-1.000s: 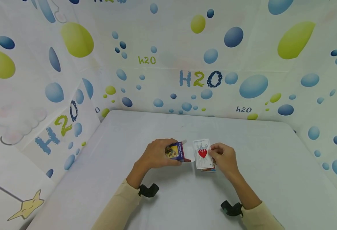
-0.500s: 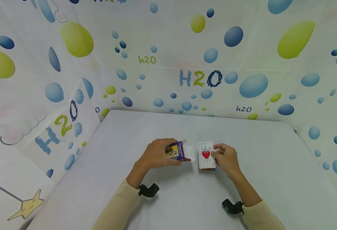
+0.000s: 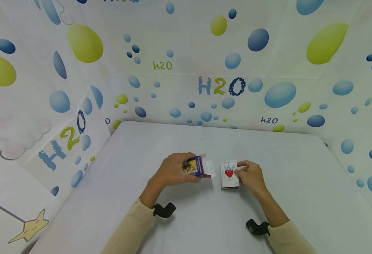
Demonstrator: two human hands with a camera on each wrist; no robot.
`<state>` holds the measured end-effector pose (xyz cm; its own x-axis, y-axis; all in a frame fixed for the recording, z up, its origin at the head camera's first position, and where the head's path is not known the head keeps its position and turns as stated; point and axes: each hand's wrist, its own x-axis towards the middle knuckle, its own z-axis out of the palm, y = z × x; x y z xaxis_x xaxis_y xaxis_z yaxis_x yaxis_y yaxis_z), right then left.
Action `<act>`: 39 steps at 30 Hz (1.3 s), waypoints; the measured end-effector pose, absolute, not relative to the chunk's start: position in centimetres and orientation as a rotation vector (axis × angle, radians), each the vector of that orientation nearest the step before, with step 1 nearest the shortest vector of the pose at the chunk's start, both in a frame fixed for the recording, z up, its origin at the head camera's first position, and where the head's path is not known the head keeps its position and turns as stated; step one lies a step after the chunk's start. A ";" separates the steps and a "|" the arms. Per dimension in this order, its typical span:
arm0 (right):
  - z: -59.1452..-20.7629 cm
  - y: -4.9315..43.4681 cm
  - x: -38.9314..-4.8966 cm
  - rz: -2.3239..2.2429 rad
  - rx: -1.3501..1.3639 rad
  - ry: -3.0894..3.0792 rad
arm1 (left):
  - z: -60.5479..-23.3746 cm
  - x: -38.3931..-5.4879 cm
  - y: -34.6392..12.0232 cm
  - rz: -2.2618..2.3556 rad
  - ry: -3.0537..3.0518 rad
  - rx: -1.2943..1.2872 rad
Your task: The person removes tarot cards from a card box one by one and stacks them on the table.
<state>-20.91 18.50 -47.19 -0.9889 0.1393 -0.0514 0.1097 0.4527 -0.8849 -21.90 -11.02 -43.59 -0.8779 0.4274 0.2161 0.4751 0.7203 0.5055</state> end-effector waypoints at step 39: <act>-49.0 18.8 -21.9 1.313 -0.139 -2.798 | -43.1 -21.9 -11.0 -0.955 -2.837 -0.761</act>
<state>-21.95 18.77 -49.01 -0.9948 0.1018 0.0052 0.0610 0.6361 -0.7692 -21.89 -10.96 -43.09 -0.8772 0.4362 0.2007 0.4688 0.6875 0.5546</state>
